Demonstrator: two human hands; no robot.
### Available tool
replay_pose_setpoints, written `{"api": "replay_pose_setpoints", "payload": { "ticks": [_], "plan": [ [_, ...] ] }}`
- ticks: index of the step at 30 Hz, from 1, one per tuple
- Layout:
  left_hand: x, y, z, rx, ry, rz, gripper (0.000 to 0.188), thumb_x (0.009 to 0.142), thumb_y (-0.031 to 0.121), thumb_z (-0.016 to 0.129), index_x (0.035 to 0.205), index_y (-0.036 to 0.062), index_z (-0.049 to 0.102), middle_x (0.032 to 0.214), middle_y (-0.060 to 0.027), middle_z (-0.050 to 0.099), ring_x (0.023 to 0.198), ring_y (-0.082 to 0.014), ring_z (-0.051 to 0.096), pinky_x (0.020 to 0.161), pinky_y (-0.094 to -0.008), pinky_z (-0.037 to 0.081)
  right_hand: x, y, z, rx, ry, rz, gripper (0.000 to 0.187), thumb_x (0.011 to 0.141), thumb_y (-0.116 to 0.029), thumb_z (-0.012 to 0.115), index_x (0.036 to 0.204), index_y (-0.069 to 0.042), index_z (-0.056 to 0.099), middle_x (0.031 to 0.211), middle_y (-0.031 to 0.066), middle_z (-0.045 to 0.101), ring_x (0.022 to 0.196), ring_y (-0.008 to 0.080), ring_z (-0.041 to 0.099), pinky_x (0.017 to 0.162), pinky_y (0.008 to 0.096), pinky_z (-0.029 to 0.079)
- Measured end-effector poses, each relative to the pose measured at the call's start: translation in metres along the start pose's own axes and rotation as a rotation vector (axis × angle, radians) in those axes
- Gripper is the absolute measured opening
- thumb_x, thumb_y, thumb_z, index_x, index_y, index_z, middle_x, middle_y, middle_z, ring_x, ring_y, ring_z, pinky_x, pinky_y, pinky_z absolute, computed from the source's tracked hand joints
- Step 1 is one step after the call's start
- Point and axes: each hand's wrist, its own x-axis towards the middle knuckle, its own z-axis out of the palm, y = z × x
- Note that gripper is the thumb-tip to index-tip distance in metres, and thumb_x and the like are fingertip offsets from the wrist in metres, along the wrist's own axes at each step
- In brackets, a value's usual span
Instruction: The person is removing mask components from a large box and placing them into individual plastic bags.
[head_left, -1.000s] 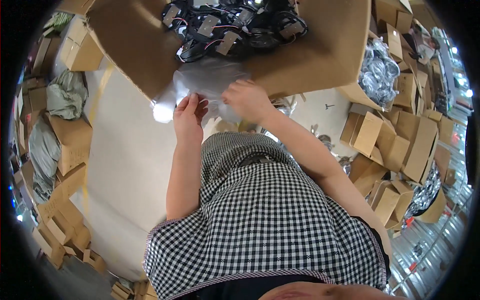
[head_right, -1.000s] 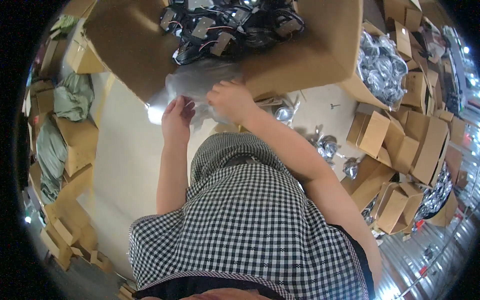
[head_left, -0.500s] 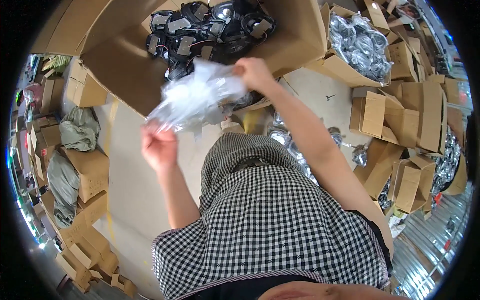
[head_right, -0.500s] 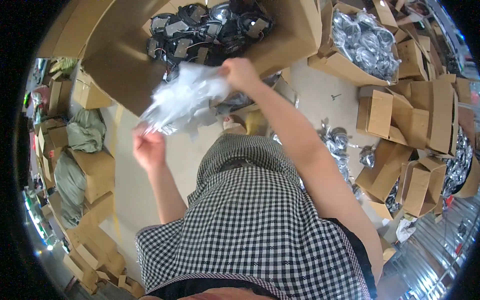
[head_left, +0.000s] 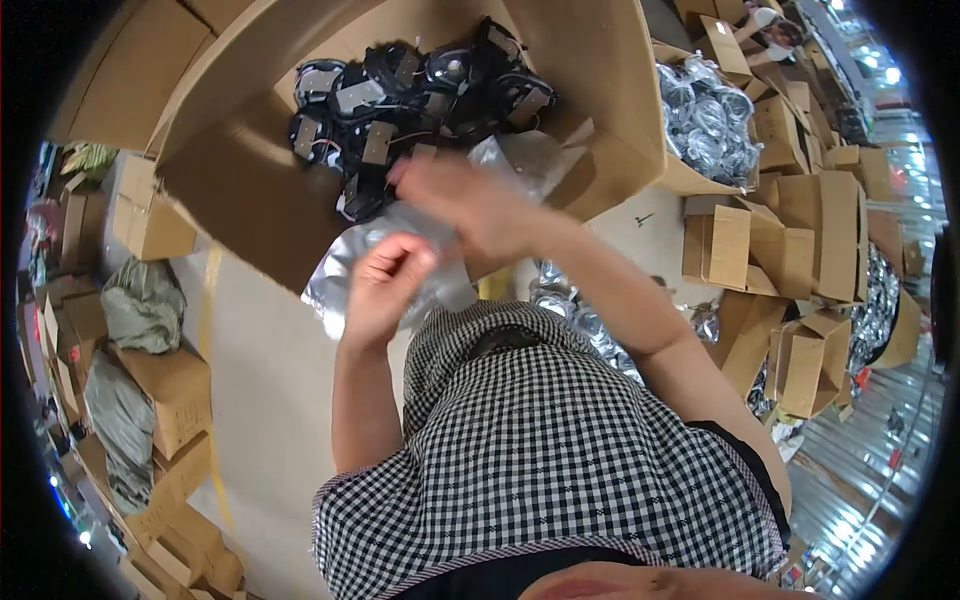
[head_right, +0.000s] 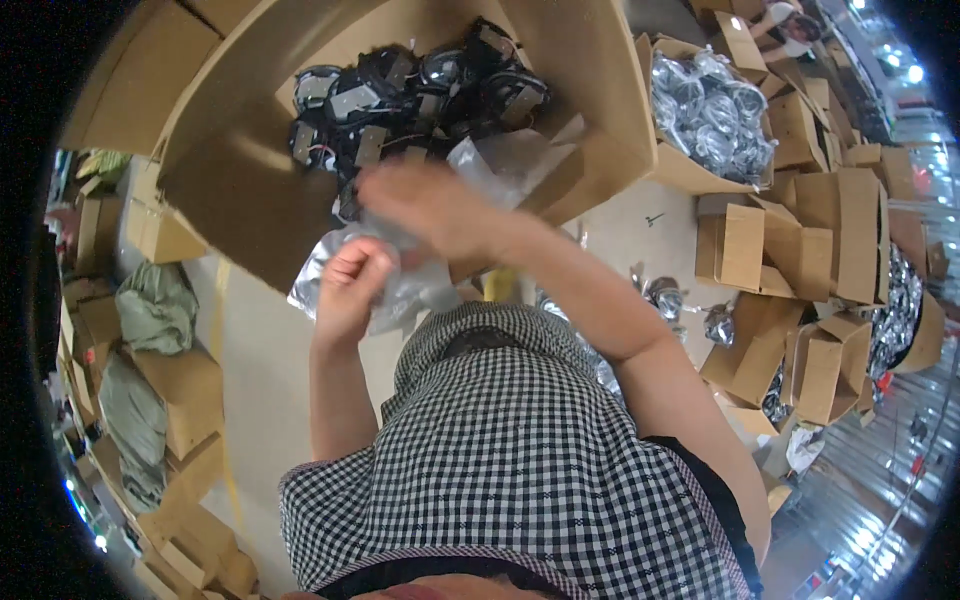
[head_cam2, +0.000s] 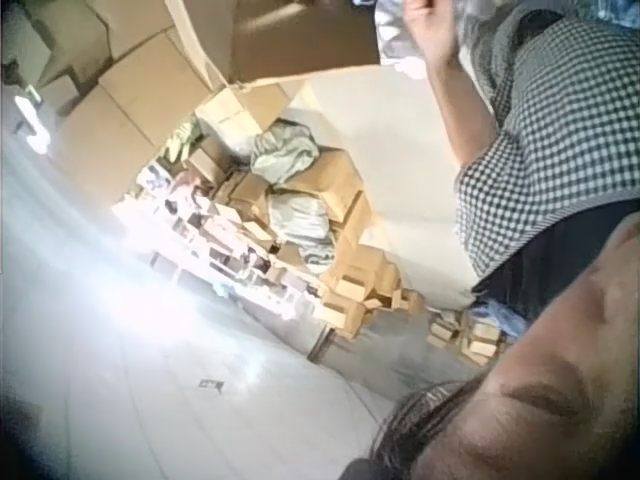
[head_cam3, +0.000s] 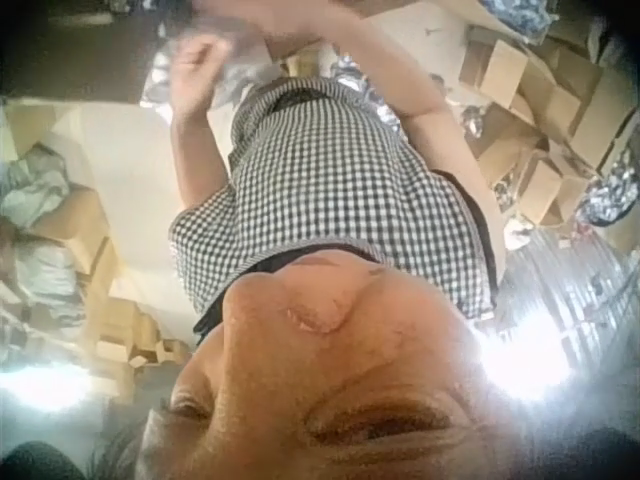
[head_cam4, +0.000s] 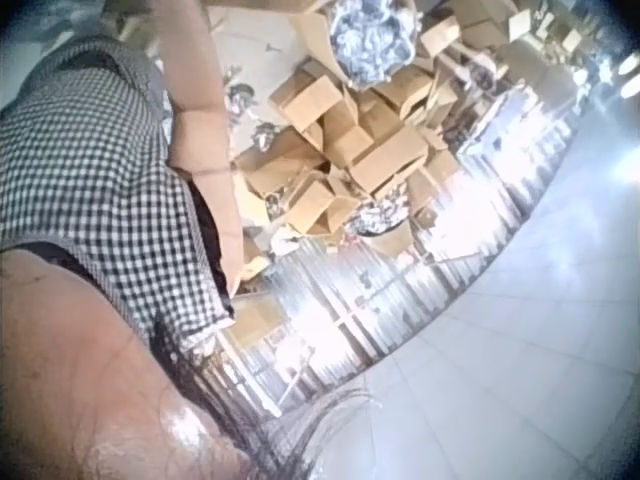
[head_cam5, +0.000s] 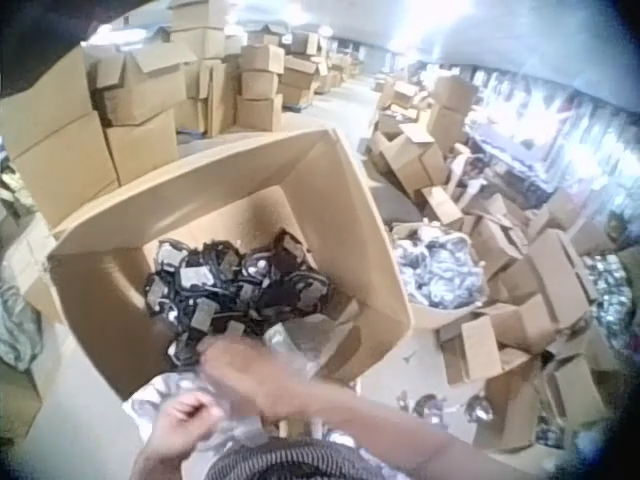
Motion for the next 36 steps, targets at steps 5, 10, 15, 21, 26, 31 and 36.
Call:
{"api": "replay_pose_setpoints", "payload": {
  "ticks": [5, 10, 15, 21, 26, 31, 36],
  "plan": [
    [0.047, 0.01, -0.058, 1.662, 0.462, -0.048, 0.027, 0.072, 0.002, 0.064, 0.097, 0.0107, 0.064, 0.092, -0.0066, 0.064, 0.083, -0.0218, 0.061, 0.072, -0.0303, 0.049, 0.021, 0.033, 0.013, 0.266, -0.755, 0.334, 0.036, 0.077, -0.022, 0.065, 0.11, -0.007, 0.062, 0.108, 0.0101, 0.063, 0.101, 0.0237, 0.059, 0.089, 0.0391, 0.043],
    [0.104, -0.11, -0.148, 0.614, 0.544, -0.146, 0.025, 0.077, 0.015, 0.059, 0.099, 0.0058, 0.063, 0.092, -0.0174, 0.064, 0.091, -0.0285, 0.062, 0.076, -0.0328, 0.049, -0.009, 0.136, 0.042, 0.934, -0.324, 0.742, 0.039, 0.085, -0.026, 0.062, 0.118, -0.007, 0.057, 0.103, 0.0053, 0.064, 0.091, 0.0164, 0.06, 0.075, 0.0315, 0.048],
    [0.167, -0.156, -0.114, 0.67, 0.434, -0.682, 0.045, 0.08, 0.03, 0.063, 0.109, -0.0043, 0.057, 0.093, -0.02, 0.063, 0.093, -0.0291, 0.061, 0.08, -0.036, 0.047, -0.043, 0.271, 0.023, -0.021, -0.124, 1.425, 0.072, 0.076, -0.035, 0.069, 0.136, -0.009, 0.041, 0.132, 0.0144, 0.049, 0.116, 0.0307, 0.053, 0.095, 0.0373, 0.042],
    [0.207, -0.176, -0.115, 0.113, 0.765, -0.482, 0.066, 0.073, 0.035, 0.076, 0.12, -0.005, 0.052, 0.112, -0.015, 0.059, 0.098, -0.0256, 0.056, 0.082, -0.0364, 0.046, -0.06, 0.313, 0.033, -0.488, -0.398, 1.225, 0.088, 0.072, -0.036, 0.071, 0.143, -0.018, 0.023, 0.152, 0.0154, 0.005, 0.129, 0.0387, 0.036, 0.097, 0.0469, 0.041],
    [0.194, -0.173, -0.125, -0.284, 0.657, -0.477, 0.073, 0.068, 0.028, 0.081, 0.126, -0.0018, 0.048, 0.121, -0.0139, 0.054, 0.105, -0.0261, 0.053, 0.088, -0.0413, 0.044, -0.032, 0.28, 0.023, -0.314, -0.449, 1.303, 0.079, 0.071, -0.037, 0.071, 0.138, -0.017, 0.035, 0.132, 0.0183, 0.044, 0.123, 0.0338, 0.044, 0.097, 0.0446, 0.043],
    [0.134, -0.127, -0.068, 0.627, 0.684, 0.039, 0.088, 0.065, 0.02, 0.082, 0.135, 0.0038, 0.033, 0.126, -0.0132, 0.05, 0.112, -0.0252, 0.051, 0.096, -0.0373, 0.041, -0.048, 0.25, 0.009, -0.57, -0.575, 1.079, 0.061, 0.066, -0.043, 0.072, 0.116, -0.011, 0.057, 0.12, 0.0139, 0.053, 0.114, 0.0306, 0.051, 0.09, 0.0426, 0.047],
    [0.083, -0.035, -0.054, 0.178, 0.464, 0.465, 0.082, 0.064, 0.017, 0.082, 0.132, 0.0041, 0.037, 0.121, -0.0108, 0.052, 0.11, -0.0226, 0.053, 0.097, -0.0363, 0.041, -0.019, 0.196, -0.021, -0.505, -0.3, 0.941, 0.048, 0.068, -0.031, 0.072, 0.108, -0.009, 0.058, 0.115, 0.0127, 0.054, 0.112, 0.0313, 0.05, 0.088, 0.0464, 0.047]
  ]
}}
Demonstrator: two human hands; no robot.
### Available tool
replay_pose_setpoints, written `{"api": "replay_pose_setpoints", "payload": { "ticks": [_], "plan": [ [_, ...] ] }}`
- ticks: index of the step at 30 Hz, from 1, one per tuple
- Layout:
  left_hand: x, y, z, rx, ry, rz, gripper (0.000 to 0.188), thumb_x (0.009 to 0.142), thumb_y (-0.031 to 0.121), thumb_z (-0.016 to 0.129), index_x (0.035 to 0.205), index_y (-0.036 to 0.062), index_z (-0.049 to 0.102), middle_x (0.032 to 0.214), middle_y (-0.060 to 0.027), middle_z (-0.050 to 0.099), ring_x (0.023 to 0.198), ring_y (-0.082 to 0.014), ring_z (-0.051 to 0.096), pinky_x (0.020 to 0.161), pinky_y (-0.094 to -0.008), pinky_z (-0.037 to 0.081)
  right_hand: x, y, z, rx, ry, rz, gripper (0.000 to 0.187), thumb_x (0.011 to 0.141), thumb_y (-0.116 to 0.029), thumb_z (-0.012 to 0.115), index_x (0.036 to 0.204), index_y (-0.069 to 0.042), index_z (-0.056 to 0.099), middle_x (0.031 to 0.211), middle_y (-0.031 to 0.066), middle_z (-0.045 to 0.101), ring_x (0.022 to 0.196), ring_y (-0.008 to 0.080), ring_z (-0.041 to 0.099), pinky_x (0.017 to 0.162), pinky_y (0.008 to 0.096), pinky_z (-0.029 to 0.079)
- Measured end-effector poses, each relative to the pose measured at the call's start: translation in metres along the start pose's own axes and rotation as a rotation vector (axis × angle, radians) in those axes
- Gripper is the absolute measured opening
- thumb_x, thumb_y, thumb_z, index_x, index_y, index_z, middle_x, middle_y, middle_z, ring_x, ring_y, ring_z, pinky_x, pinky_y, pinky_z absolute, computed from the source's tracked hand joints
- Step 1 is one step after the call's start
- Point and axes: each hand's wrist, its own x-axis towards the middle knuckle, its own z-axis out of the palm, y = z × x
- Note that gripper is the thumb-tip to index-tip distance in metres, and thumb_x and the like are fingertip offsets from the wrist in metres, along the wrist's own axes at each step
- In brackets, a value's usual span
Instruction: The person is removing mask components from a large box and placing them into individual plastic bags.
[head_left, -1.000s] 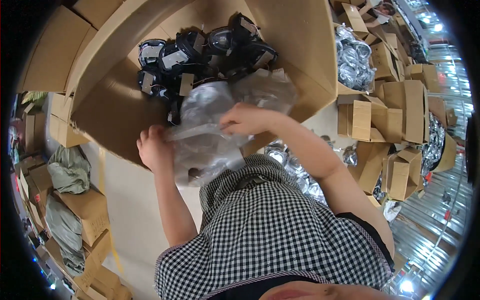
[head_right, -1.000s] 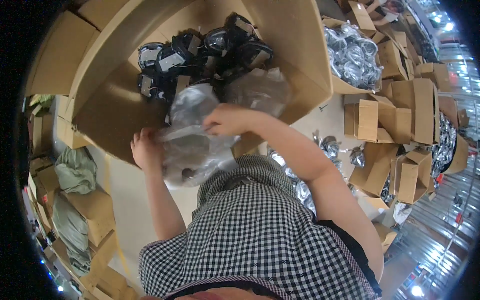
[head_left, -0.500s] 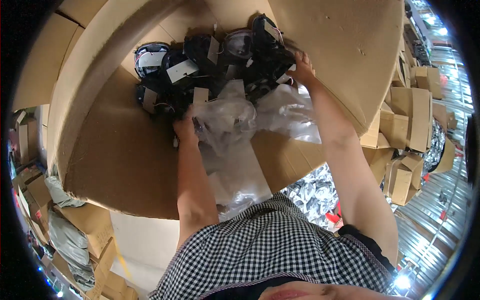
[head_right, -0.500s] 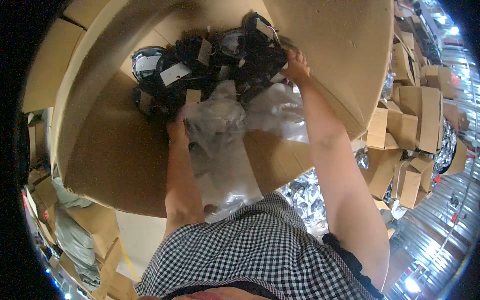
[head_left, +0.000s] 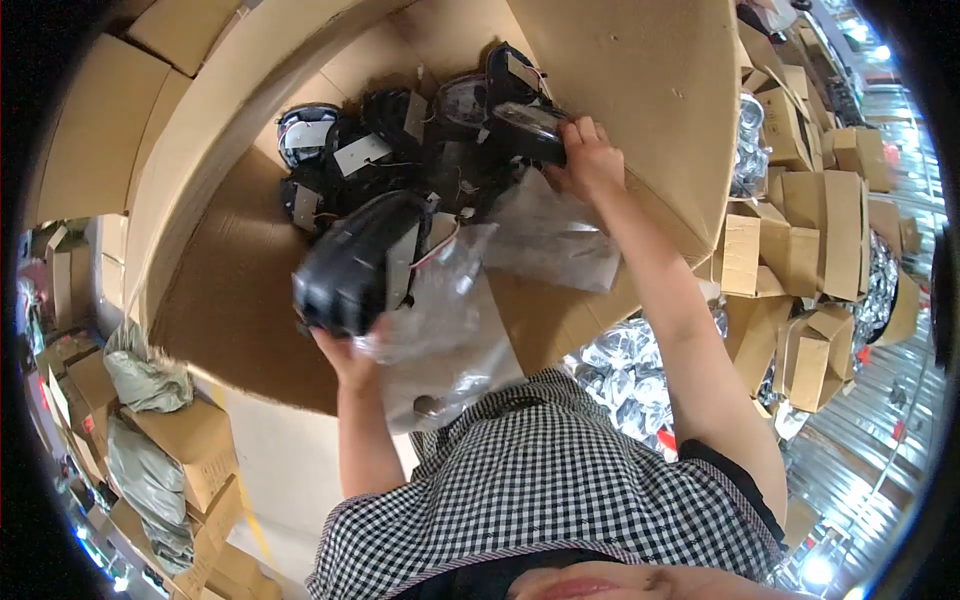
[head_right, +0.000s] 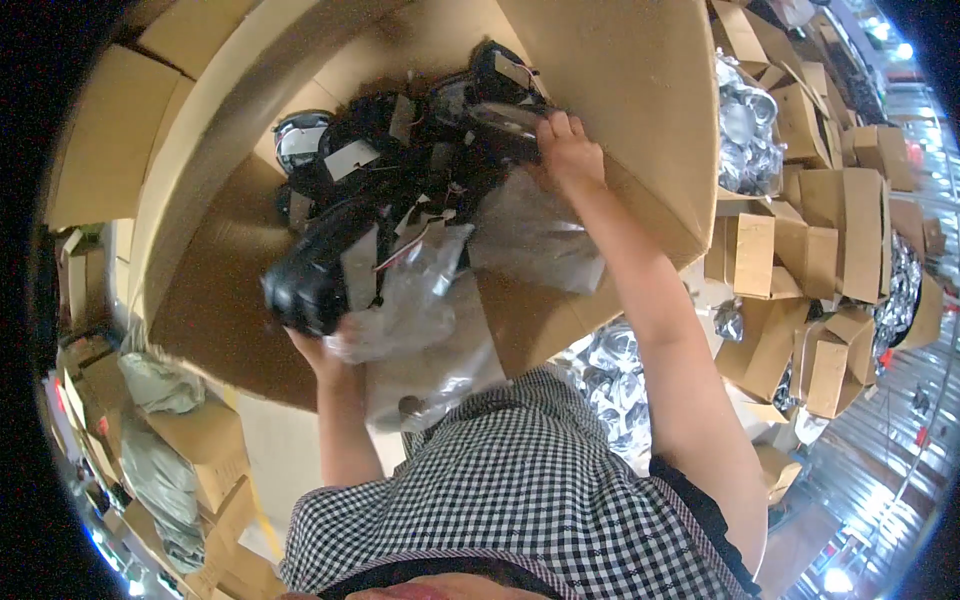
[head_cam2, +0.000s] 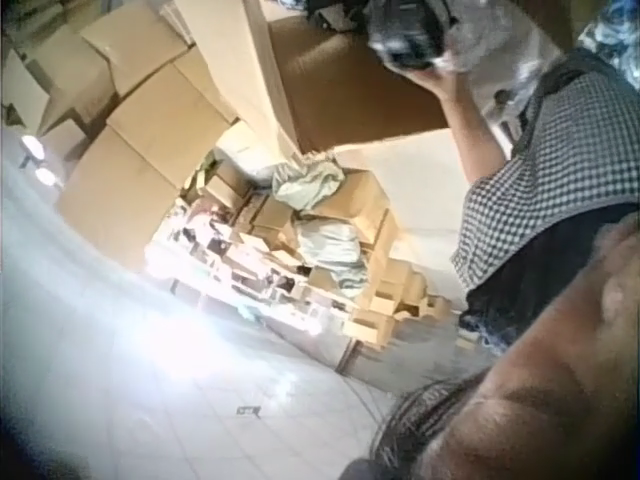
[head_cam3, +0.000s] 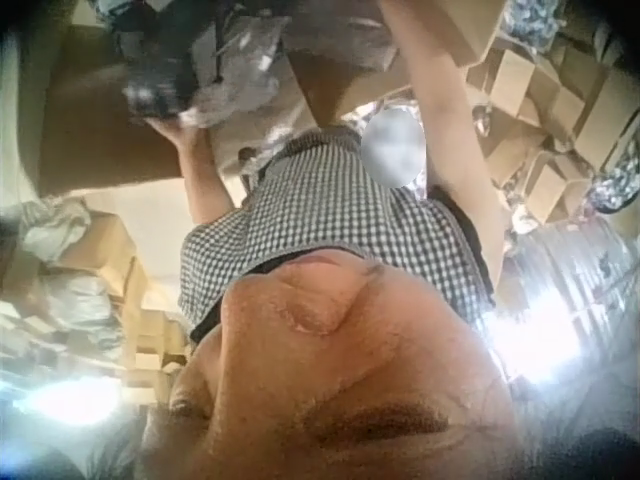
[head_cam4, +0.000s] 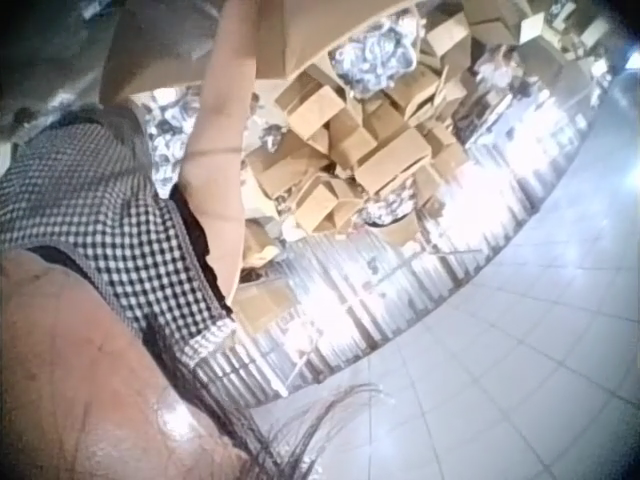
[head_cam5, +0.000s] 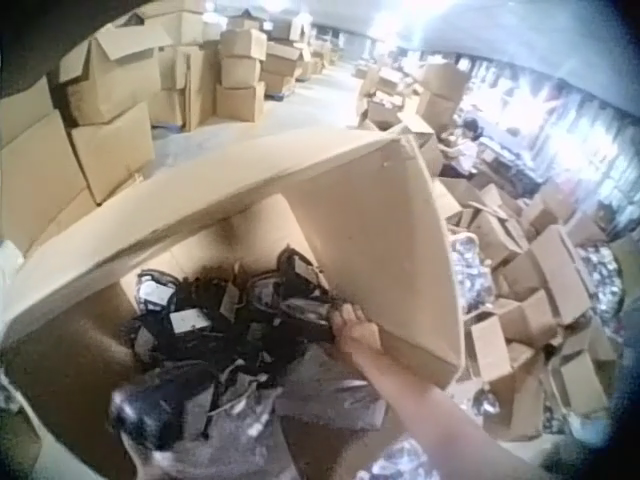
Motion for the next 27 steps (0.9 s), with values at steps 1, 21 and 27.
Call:
{"api": "replay_pose_setpoints", "payload": {
  "ticks": [1, 21, 27],
  "plan": [
    [0.003, 0.007, -0.006, -0.147, 0.01, -0.23, 0.082, 0.064, 0.016, 0.081, 0.132, 0.0037, 0.037, 0.12, -0.01, 0.053, 0.109, -0.0221, 0.053, 0.096, -0.0361, 0.042, -0.007, -0.002, -0.006, 0.159, 0.253, -0.178, 0.048, 0.066, -0.026, 0.073, 0.108, -0.008, 0.056, 0.117, 0.0136, 0.053, 0.11, 0.0323, 0.052, 0.087, 0.0462, 0.048],
    [-0.045, 0.042, -0.026, 0.192, -0.617, -0.161, 0.036, 0.087, 0.032, 0.061, 0.101, -0.0014, 0.063, 0.094, -0.0052, 0.065, 0.082, -0.0133, 0.06, 0.078, -0.0303, 0.049, -0.183, -0.082, -0.036, 1.899, -0.985, -0.436, 0.113, 0.059, -0.04, 0.084, 0.146, -0.01, 0.018, 0.148, 0.0123, 0.024, 0.134, 0.0287, 0.031, 0.108, 0.0419, 0.029],
    [-0.023, 0.076, -0.02, 0.189, -0.412, -0.301, 0.022, 0.085, 0.024, 0.064, 0.089, 0.0016, 0.066, 0.083, -0.0047, 0.066, 0.077, -0.0127, 0.058, 0.073, -0.0291, 0.048, -0.211, -0.058, 0.014, 2.308, -0.752, -0.34, 0.097, 0.066, -0.025, 0.079, 0.143, -0.009, 0.023, 0.141, 0.0107, 0.036, 0.127, 0.0257, 0.04, 0.105, 0.0413, 0.037]
  ]
}}
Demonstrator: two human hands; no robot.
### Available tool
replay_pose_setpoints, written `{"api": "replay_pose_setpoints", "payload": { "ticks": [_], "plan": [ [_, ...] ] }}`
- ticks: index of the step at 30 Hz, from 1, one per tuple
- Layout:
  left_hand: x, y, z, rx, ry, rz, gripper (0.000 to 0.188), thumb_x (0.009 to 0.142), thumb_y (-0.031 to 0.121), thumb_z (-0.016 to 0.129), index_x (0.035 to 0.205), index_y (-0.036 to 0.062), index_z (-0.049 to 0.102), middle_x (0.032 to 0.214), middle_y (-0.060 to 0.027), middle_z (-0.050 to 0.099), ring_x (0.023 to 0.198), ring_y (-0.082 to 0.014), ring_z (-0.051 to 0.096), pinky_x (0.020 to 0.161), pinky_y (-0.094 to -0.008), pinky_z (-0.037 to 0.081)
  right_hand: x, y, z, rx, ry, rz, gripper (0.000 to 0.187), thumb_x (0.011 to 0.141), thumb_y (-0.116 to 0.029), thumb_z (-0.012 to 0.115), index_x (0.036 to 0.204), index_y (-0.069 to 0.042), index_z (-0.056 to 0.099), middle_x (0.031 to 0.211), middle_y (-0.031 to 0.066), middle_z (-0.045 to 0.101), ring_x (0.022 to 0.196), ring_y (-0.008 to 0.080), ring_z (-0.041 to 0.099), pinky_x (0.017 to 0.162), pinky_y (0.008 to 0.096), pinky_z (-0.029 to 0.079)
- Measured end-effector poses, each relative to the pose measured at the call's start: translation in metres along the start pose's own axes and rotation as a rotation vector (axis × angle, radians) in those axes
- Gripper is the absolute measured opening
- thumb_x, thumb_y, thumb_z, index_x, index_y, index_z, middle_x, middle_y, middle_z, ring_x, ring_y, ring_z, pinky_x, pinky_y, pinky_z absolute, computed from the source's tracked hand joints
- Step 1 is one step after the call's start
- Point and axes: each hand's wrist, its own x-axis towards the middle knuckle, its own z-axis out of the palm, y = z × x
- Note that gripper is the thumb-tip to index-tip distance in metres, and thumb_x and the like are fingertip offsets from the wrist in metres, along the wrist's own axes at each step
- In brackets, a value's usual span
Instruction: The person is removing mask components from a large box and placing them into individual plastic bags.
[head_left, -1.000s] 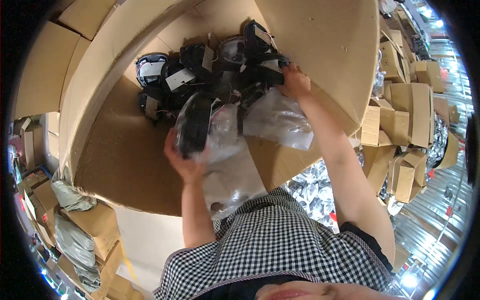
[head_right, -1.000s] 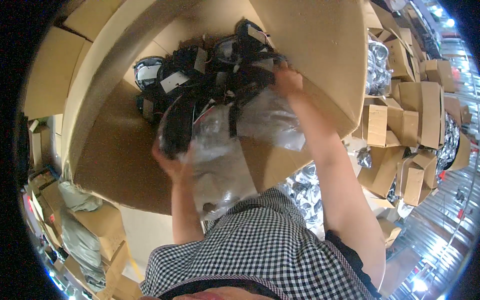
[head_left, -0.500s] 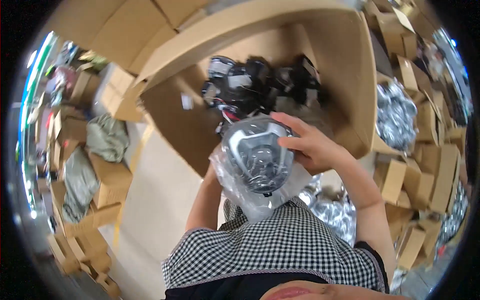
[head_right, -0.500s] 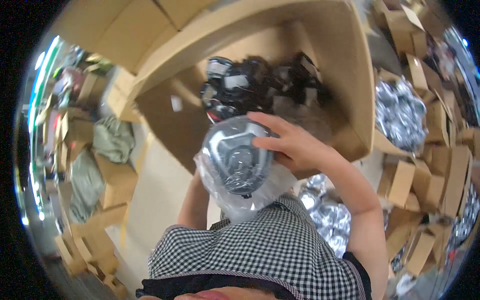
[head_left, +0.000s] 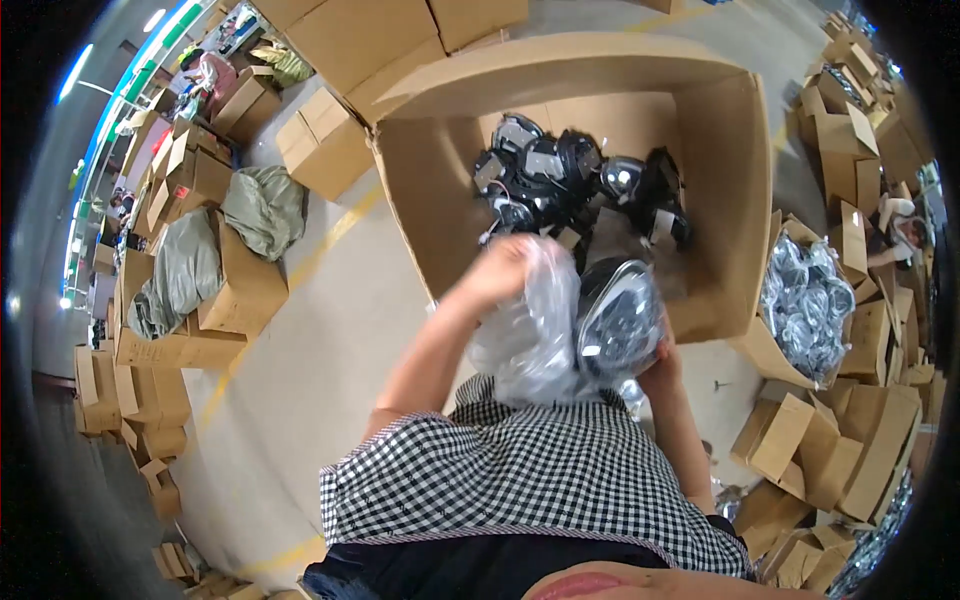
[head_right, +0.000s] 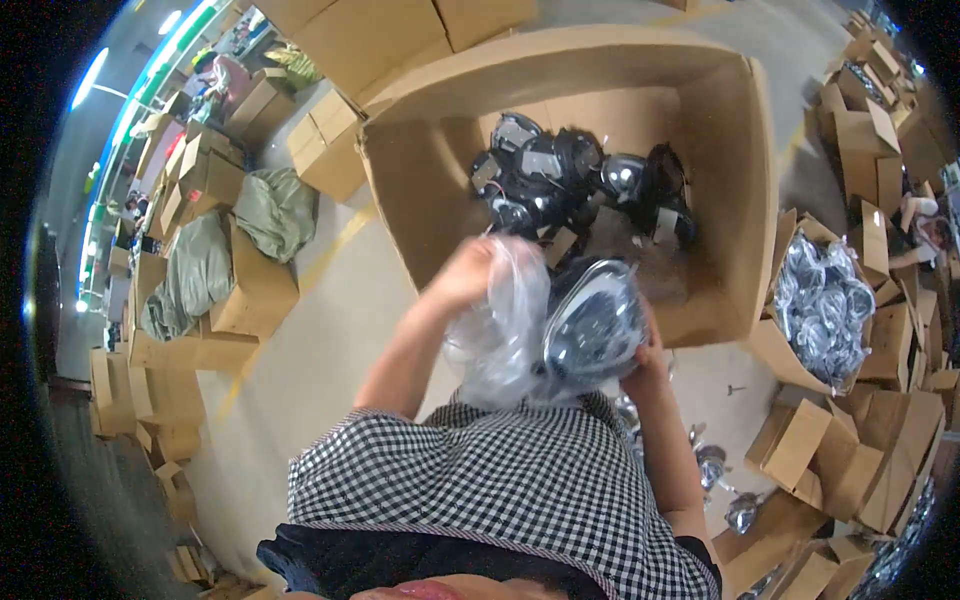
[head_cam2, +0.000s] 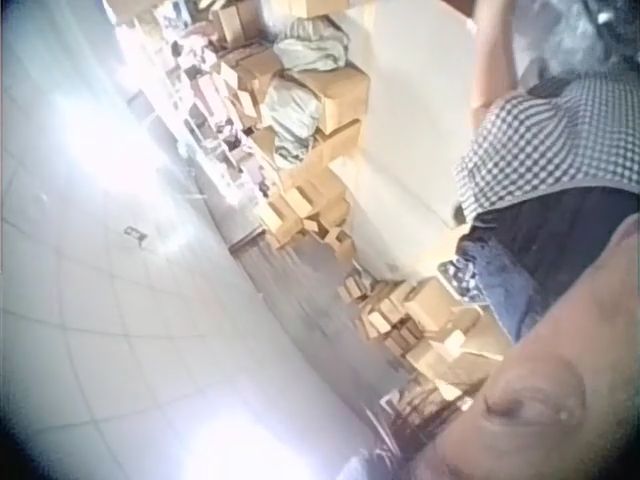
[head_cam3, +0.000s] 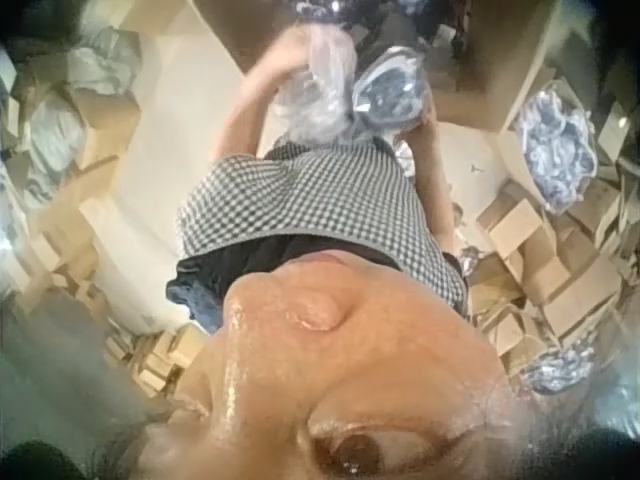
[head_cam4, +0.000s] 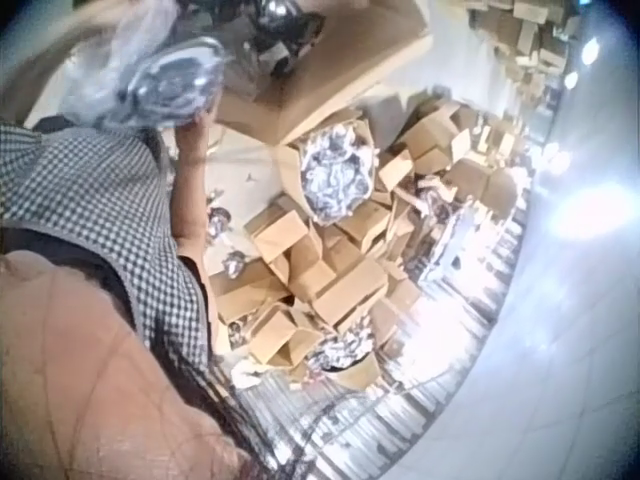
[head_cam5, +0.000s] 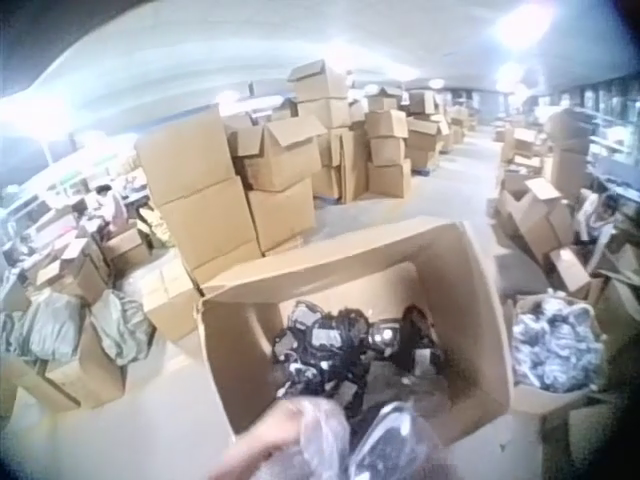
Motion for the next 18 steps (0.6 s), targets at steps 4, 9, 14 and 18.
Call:
{"api": "replay_pose_setpoints", "payload": {
  "ticks": [4, 9, 14, 18],
  "plan": [
    [0.004, -0.007, -0.075, 1.163, 0.645, -0.255, 0.023, 0.083, 0.025, 0.053, 0.094, 0.0052, 0.059, 0.081, -0.0182, 0.066, 0.078, -0.0353, 0.064, 0.066, -0.0471, 0.051, -0.024, -0.041, 0.001, -0.348, 0.483, -0.311, 0.098, 0.067, -0.026, 0.078, 0.144, -0.008, 0.021, 0.142, 0.011, 0.035, 0.128, 0.0267, 0.039, 0.105, 0.0402, 0.036],
    [0.027, -0.01, -0.07, 1.198, 0.278, -0.234, 0.026, 0.083, 0.027, 0.052, 0.098, 0.0074, 0.061, 0.094, -0.0212, 0.065, 0.093, -0.0377, 0.061, 0.079, -0.0463, 0.049, 0.001, -0.069, 0.05, -0.695, 0.161, -0.435, 0.104, 0.059, -0.034, 0.079, 0.142, 0.0, 0.024, 0.14, 0.0163, 0.035, 0.129, 0.0277, 0.036, 0.107, 0.0375, 0.029],
    [0.056, -0.012, -0.066, 0.547, -0.169, -0.303, 0.049, 0.085, 0.045, 0.056, 0.108, 0.003, 0.063, 0.088, -0.0127, 0.065, 0.085, -0.0206, 0.06, 0.079, -0.0321, 0.046, 0.064, -0.01, 0.101, -0.676, -0.511, 0.222, 0.109, 0.061, -0.043, 0.079, 0.144, -0.001, 0.022, 0.146, 0.0192, 0.024, 0.133, 0.0288, 0.028, 0.11, 0.038, 0.021],
    [0.031, 0.025, -0.064, 0.365, -0.279, -0.584, 0.053, 0.088, 0.049, 0.053, 0.115, 0.0038, 0.059, 0.094, -0.0077, 0.064, 0.08, -0.0175, 0.059, 0.074, -0.0312, 0.047, 0.067, 0.039, 0.035, -0.164, -0.153, 0.287, 0.114, 0.066, -0.026, 0.077, 0.146, -0.002, -0.001, 0.148, 0.0204, 0.019, 0.135, 0.0281, 0.024, 0.11, 0.0364, 0.022]
  ]
}}
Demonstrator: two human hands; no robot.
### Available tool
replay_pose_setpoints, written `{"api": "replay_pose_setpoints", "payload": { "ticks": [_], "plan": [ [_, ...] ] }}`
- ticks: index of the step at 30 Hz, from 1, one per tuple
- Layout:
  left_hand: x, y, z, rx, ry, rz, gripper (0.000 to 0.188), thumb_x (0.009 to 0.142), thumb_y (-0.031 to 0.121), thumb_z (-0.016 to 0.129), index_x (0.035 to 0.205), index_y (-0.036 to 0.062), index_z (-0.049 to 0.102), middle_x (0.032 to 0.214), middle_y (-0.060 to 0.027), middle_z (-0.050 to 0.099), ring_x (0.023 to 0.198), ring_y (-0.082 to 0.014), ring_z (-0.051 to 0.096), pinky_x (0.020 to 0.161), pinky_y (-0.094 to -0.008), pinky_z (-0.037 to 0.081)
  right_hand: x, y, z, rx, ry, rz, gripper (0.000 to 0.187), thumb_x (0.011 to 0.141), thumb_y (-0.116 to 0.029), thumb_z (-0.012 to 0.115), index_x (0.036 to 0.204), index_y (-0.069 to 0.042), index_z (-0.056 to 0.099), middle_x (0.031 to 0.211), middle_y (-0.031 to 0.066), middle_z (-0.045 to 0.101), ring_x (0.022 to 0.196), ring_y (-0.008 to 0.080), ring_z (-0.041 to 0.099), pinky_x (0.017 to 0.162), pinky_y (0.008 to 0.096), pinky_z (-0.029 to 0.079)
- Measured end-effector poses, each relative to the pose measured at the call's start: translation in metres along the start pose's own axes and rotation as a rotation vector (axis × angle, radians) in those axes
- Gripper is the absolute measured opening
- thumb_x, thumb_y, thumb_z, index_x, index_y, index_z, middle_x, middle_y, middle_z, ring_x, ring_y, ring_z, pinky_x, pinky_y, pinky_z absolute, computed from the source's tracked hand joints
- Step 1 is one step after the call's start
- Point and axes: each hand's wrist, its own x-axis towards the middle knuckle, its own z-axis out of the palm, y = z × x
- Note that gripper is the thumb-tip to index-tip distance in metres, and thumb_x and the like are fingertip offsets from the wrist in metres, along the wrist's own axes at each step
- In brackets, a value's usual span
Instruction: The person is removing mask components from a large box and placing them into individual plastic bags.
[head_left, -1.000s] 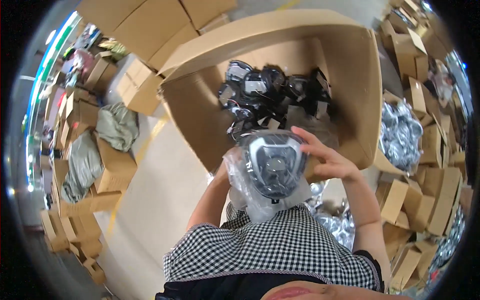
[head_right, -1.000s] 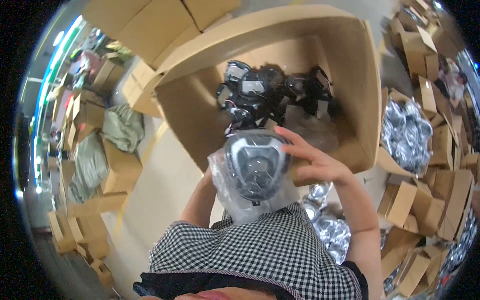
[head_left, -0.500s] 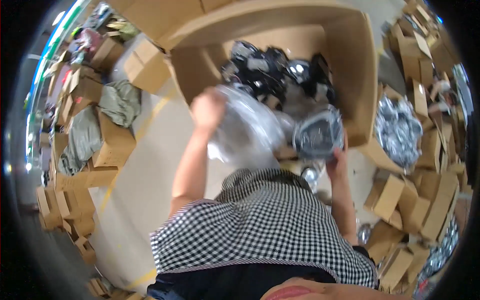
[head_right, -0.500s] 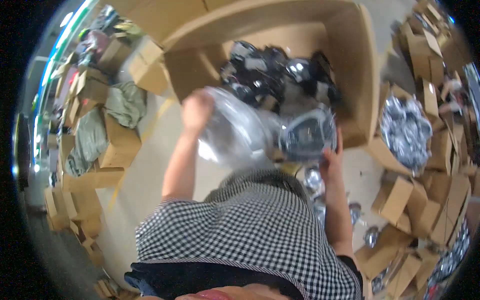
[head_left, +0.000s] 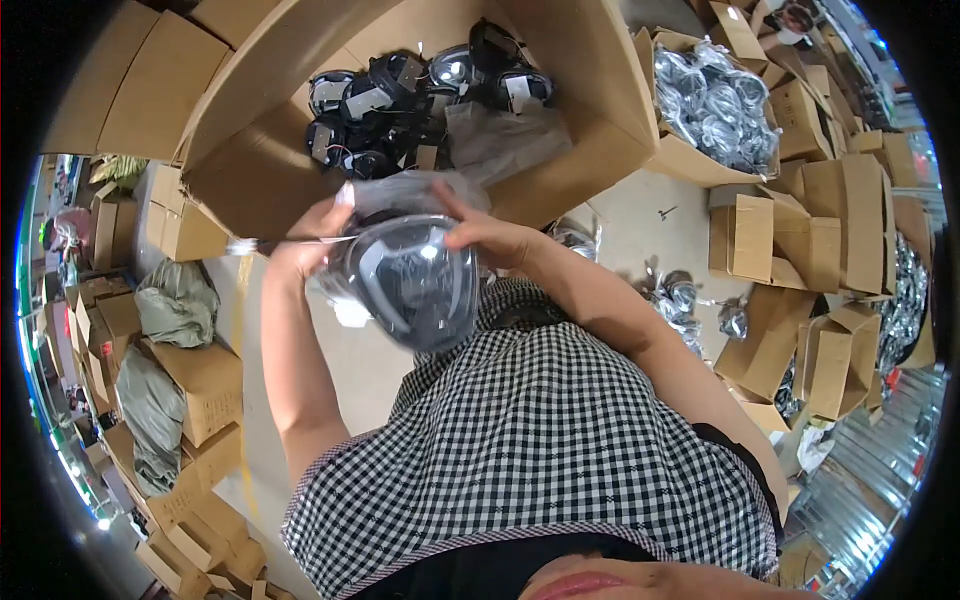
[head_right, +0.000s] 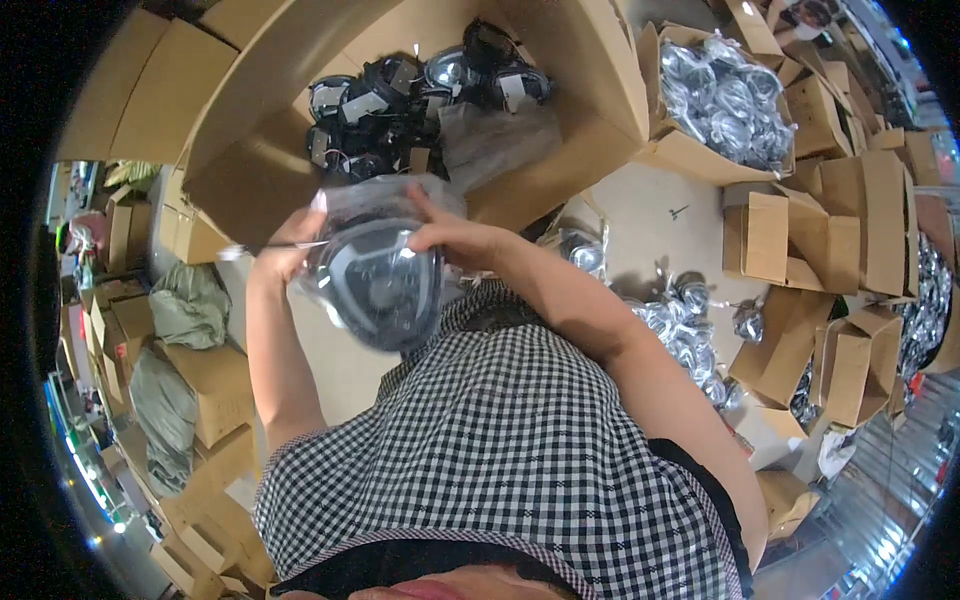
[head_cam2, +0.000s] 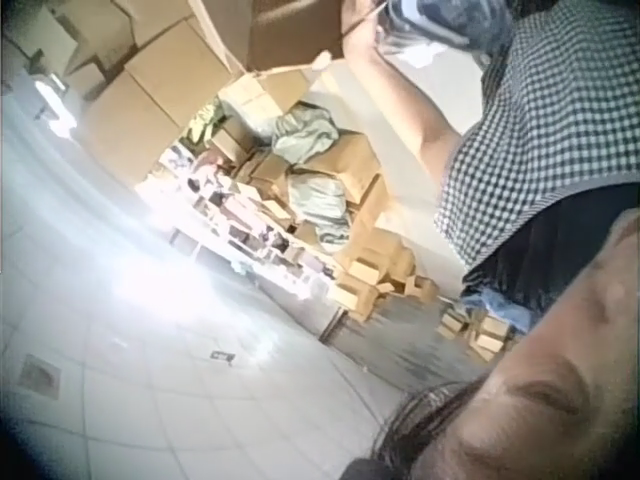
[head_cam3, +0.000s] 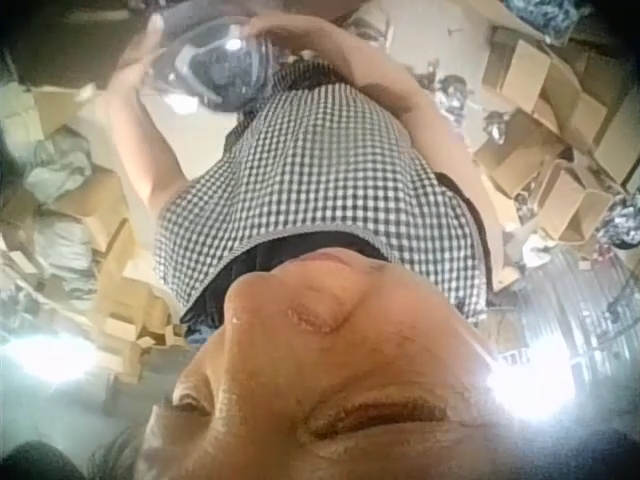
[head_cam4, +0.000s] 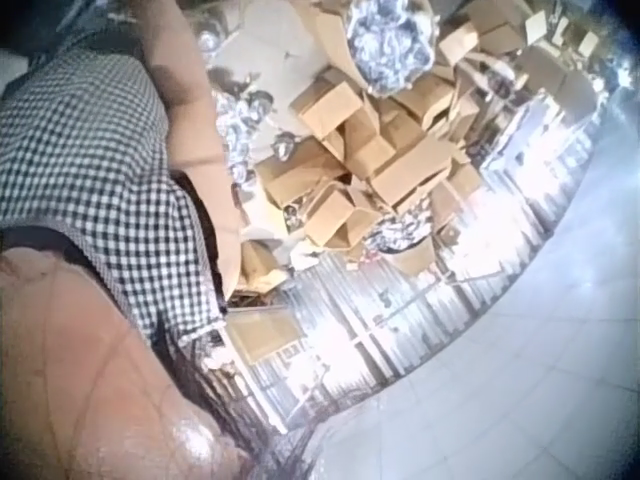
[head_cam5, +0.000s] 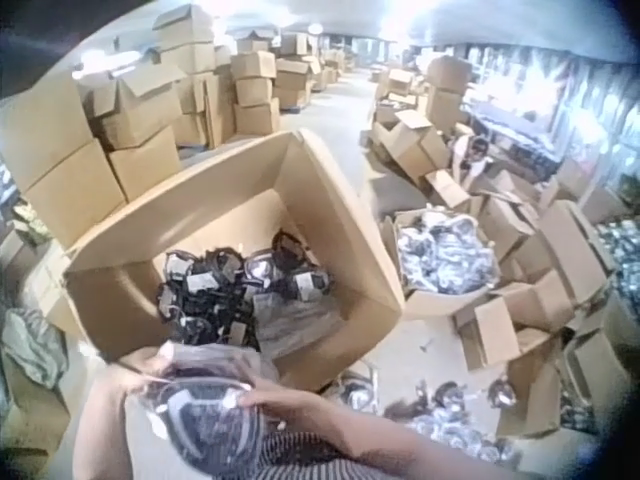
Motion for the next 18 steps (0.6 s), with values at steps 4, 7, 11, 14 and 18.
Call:
{"api": "replay_pose_setpoints", "payload": {
  "ticks": [4, 7, 11, 14, 18],
  "plan": [
    [-0.018, -0.034, 0.047, 0.642, 0.725, 0.289, 0.043, 0.082, 0.034, 0.064, 0.105, -0.0005, 0.054, 0.09, -0.0183, 0.063, 0.071, -0.0319, 0.06, 0.066, -0.0408, 0.046, -0.003, -0.003, -0.006, -0.197, 0.6, -0.05, 0.106, 0.069, -0.026, 0.076, 0.144, 0.001, 0.006, 0.144, 0.0183, 0.026, 0.131, 0.0269, 0.03, 0.106, 0.0339, 0.028],
    [-0.034, -0.059, 0.078, 0.48, 0.481, 0.199, 0.031, 0.078, 0.021, 0.068, 0.095, -0.001, 0.055, 0.087, -0.0154, 0.063, 0.076, -0.0314, 0.06, 0.068, -0.0394, 0.047, -0.003, -0.005, -0.014, -0.307, 0.952, -0.14, 0.1, 0.071, -0.027, 0.075, 0.142, 0.002, 0.012, 0.141, 0.0162, 0.031, 0.127, 0.0265, 0.035, 0.105, 0.032, 0.03],
    [-0.047, -0.092, 0.099, -0.152, 0.071, 0.237, 0.015, 0.085, 0.008, 0.061, 0.097, 0.0002, 0.058, 0.088, -0.0076, 0.063, 0.077, -0.0209, 0.061, 0.066, -0.0327, 0.048, -0.023, -0.022, -0.01, -1.144, 0.869, 0.027, 0.09, 0.076, -0.036, 0.069, 0.14, 0.003, 0.021, 0.139, 0.0199, 0.035, 0.127, 0.0308, 0.038, 0.105, 0.0376, 0.03],
    [-0.054, -0.086, 0.087, -0.879, 0.069, 0.256, 0.013, 0.089, 0.003, 0.055, 0.1, 0.0013, 0.06, 0.088, -0.0029, 0.062, 0.078, -0.0119, 0.059, 0.069, -0.0261, 0.047, -0.053, -0.028, -0.005, -2.215, 0.745, 0.189, 0.075, 0.078, -0.044, 0.061, 0.134, 0.001, 0.037, 0.134, 0.0243, 0.042, 0.125, 0.0374, 0.039, 0.102, 0.0422, 0.034],
    [-0.051, -0.068, 0.07, -0.307, 0.139, 0.384, 0.01, 0.089, 0.003, 0.055, 0.096, 0.0003, 0.062, 0.091, -0.0027, 0.062, 0.08, -0.0119, 0.059, 0.071, -0.0264, 0.049, -0.071, -0.038, 0.015, -2.416, 0.484, 0.524, 0.063, 0.075, -0.034, 0.065, 0.129, -0.006, 0.047, 0.124, 0.0161, 0.049, 0.107, 0.0308, 0.051, 0.088, 0.0364, 0.045]
  ]
}}
